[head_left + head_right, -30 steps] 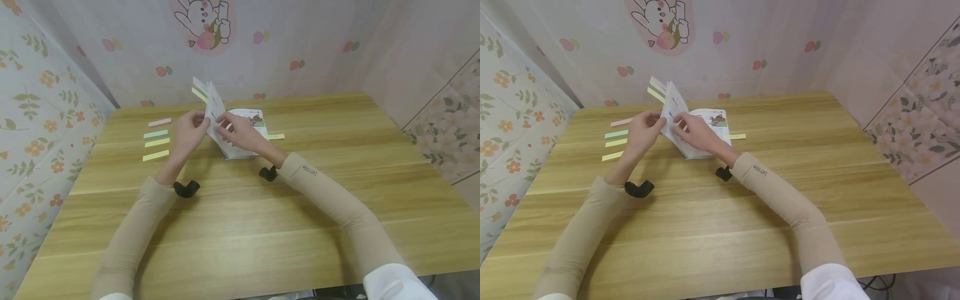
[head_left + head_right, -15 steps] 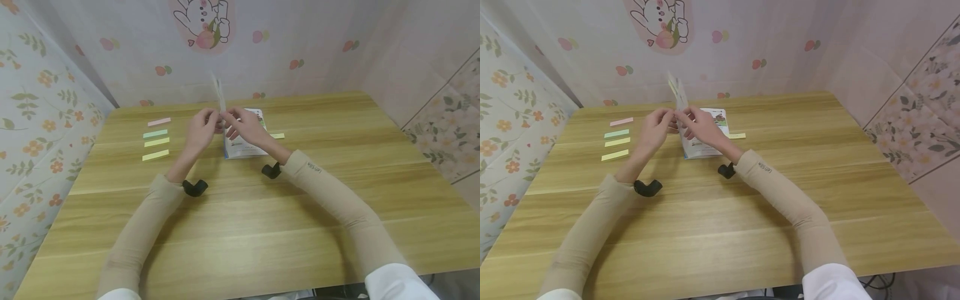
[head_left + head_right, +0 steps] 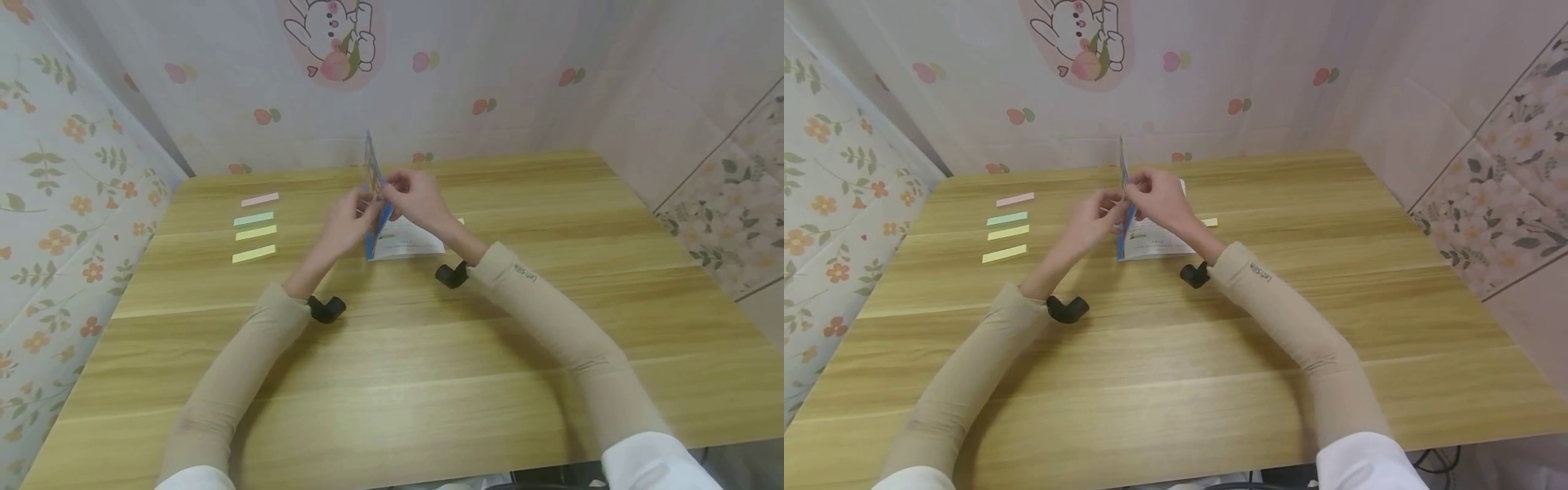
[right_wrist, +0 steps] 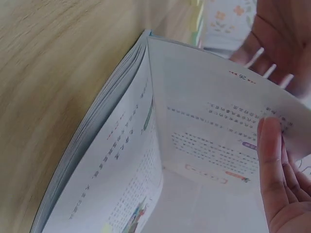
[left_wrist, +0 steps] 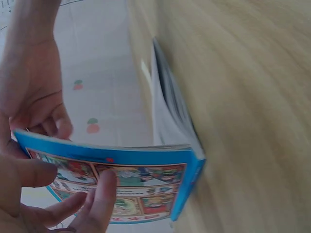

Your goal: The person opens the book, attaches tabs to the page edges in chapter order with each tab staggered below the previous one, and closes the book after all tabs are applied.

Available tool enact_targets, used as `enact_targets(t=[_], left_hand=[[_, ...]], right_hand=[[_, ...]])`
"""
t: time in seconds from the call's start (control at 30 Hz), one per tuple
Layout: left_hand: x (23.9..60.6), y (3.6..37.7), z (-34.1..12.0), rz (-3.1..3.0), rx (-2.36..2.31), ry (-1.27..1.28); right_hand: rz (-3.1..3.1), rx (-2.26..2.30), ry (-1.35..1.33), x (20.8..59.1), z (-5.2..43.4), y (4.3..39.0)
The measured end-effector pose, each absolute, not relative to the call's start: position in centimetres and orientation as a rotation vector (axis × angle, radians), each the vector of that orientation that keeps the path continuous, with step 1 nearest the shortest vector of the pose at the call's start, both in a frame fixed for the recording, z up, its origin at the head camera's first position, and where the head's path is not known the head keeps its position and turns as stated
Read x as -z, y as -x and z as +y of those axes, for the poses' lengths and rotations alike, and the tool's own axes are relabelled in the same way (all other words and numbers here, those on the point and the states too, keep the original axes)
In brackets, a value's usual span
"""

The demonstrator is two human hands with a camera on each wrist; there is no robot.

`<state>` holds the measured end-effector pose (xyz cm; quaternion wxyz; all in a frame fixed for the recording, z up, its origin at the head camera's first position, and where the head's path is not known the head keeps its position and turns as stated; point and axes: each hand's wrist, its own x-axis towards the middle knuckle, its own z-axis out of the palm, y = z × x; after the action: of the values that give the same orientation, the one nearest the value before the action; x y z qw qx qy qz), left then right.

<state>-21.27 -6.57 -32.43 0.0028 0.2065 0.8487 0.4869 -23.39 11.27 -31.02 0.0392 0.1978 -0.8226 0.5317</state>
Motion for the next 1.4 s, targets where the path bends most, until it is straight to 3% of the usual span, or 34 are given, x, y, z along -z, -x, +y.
enact_targets(t=[1.4], left_hand=[[34.2, 22.6, -5.0, 2.753, -0.700, -0.822]], right_hand=[[-2.997, -1.095, -0.287, 33.5, 18.4, 22.5]])
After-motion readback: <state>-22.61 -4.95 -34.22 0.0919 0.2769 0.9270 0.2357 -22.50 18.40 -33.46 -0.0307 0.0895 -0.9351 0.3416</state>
